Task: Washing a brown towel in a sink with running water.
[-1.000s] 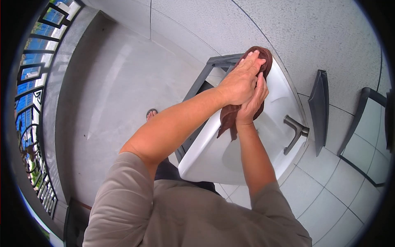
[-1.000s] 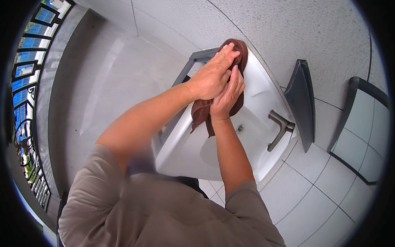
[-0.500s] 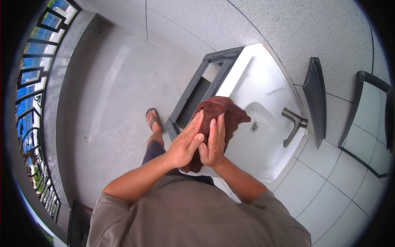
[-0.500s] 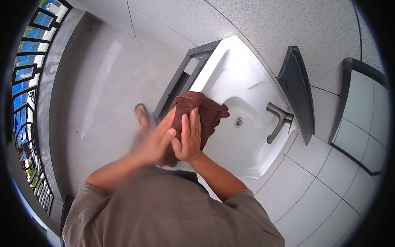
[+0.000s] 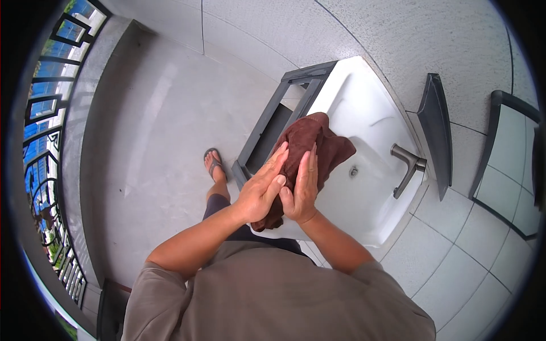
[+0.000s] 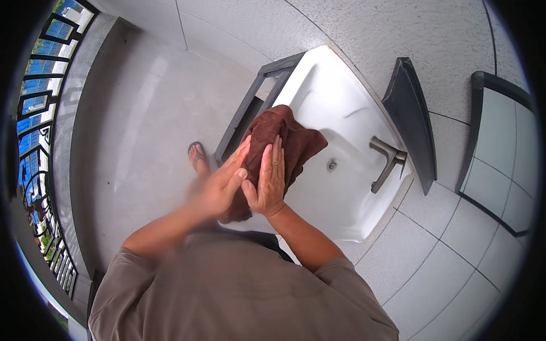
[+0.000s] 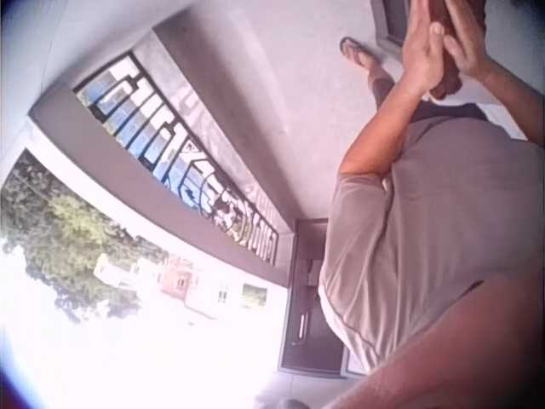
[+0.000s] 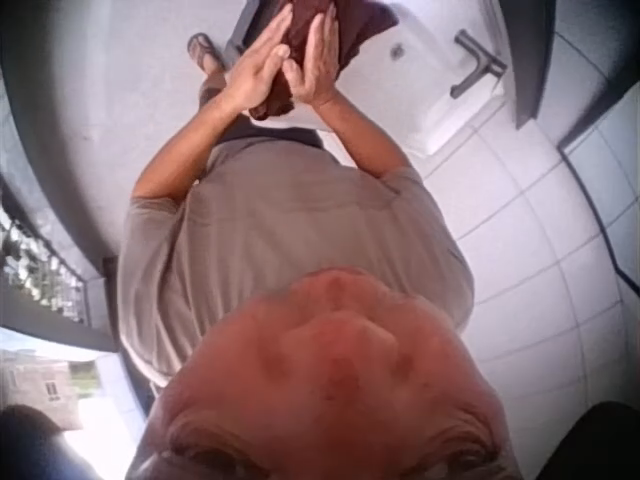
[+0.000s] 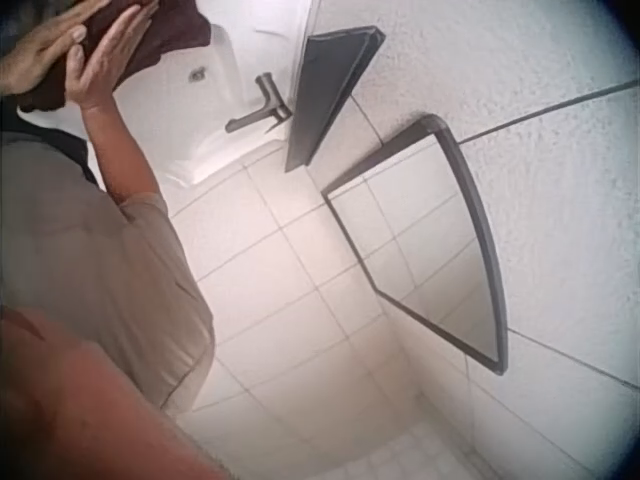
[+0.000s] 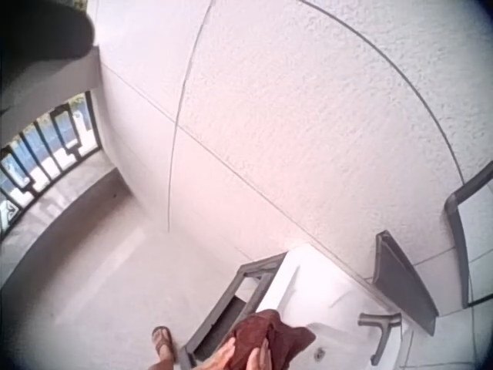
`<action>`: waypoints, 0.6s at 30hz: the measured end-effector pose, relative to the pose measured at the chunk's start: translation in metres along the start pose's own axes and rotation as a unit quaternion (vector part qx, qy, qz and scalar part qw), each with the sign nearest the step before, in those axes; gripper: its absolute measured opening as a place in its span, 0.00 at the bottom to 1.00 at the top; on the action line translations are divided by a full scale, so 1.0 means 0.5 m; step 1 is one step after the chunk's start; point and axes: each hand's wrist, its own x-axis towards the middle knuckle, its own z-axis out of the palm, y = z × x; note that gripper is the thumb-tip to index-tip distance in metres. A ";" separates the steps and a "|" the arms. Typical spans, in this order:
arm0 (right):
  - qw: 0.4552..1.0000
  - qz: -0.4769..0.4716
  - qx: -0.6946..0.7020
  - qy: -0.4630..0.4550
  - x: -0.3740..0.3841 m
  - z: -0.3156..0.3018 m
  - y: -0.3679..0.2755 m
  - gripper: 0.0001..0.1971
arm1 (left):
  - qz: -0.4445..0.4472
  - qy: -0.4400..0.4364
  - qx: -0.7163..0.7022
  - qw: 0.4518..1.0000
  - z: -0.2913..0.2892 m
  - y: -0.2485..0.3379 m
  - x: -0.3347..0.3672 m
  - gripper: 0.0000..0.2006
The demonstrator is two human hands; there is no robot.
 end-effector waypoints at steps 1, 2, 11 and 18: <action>1.000 -0.004 0.002 0.002 -0.005 -0.002 -0.001 0.42 | -0.014 -0.010 0.039 0.999 -0.004 0.021 -0.005 0.29; 1.000 -0.008 0.003 0.004 -0.004 -0.004 0.003 0.41 | -0.028 -0.021 0.078 0.996 -0.009 0.039 0.001 0.29; 0.990 -0.047 -0.092 0.101 0.282 -0.049 0.200 0.35 | 0.076 -0.035 0.015 0.996 -0.004 -0.063 0.404 0.34; 0.963 -0.083 -0.200 0.160 0.364 -0.090 0.253 0.30 | 0.150 -0.003 -0.026 0.988 0.007 -0.050 0.508 0.33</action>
